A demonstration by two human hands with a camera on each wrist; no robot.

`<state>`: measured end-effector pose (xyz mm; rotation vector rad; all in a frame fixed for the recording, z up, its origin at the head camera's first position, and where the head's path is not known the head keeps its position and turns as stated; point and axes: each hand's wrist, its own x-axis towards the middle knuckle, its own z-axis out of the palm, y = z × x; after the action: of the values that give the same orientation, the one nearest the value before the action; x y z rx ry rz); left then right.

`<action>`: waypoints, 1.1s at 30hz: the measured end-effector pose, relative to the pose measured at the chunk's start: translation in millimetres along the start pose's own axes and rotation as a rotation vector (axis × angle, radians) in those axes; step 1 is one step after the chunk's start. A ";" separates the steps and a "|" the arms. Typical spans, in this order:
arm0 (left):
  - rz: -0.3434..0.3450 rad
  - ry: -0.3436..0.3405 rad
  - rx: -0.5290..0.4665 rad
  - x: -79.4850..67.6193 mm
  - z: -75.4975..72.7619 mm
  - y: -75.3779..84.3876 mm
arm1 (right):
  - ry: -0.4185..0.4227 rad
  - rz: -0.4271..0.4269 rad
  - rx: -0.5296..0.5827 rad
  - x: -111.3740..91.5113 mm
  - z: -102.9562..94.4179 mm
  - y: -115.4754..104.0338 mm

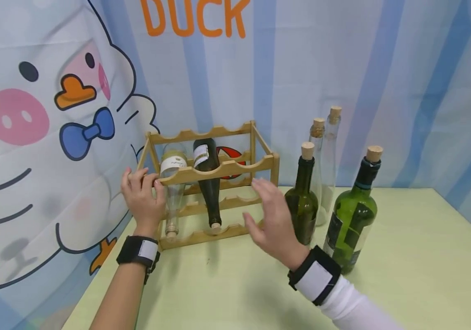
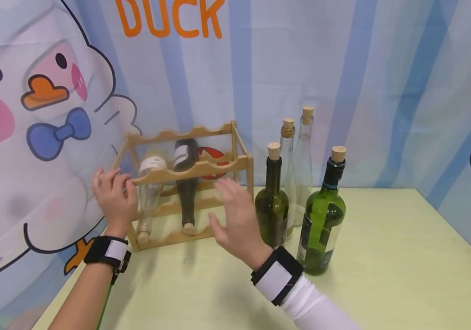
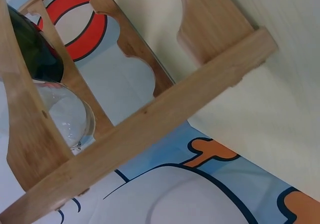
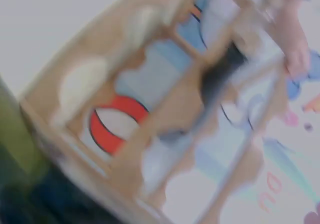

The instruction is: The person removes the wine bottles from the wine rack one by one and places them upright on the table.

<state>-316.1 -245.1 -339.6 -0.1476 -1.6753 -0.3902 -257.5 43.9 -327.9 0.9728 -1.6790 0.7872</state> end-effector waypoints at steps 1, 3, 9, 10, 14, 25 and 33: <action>-0.001 -0.002 -0.002 0.1 -0.4 -0.4 | -0.100 0.008 -0.022 -4.1 6.1 -2.3; -0.003 -0.007 -0.002 -0.3 -1.1 -1.4 | -0.291 0.042 -0.080 -14.3 18.9 -4.6; -0.009 0.006 -0.008 -0.4 -0.2 -2.9 | -0.572 0.067 -0.184 -33.8 56.2 4.2; -0.008 0.011 -0.010 -0.2 -0.4 -2.9 | -0.580 0.058 -0.194 -34.8 61.6 5.9; -0.007 0.011 -0.010 -0.1 -0.4 -2.3 | -0.547 0.008 -0.220 -32.8 78.0 10.9; -0.013 0.028 -0.025 -1.2 2.1 -1.0 | -0.659 0.106 -0.309 -18.8 100.0 15.5; -0.011 0.042 -0.025 -2.3 4.0 -3.0 | -0.585 0.048 -0.305 -23.0 105.3 20.6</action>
<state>-320.5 -246.3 -342.7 -0.1480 -1.6309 -0.4196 -317.1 -31.2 -381.2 1.0028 -2.2495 0.2623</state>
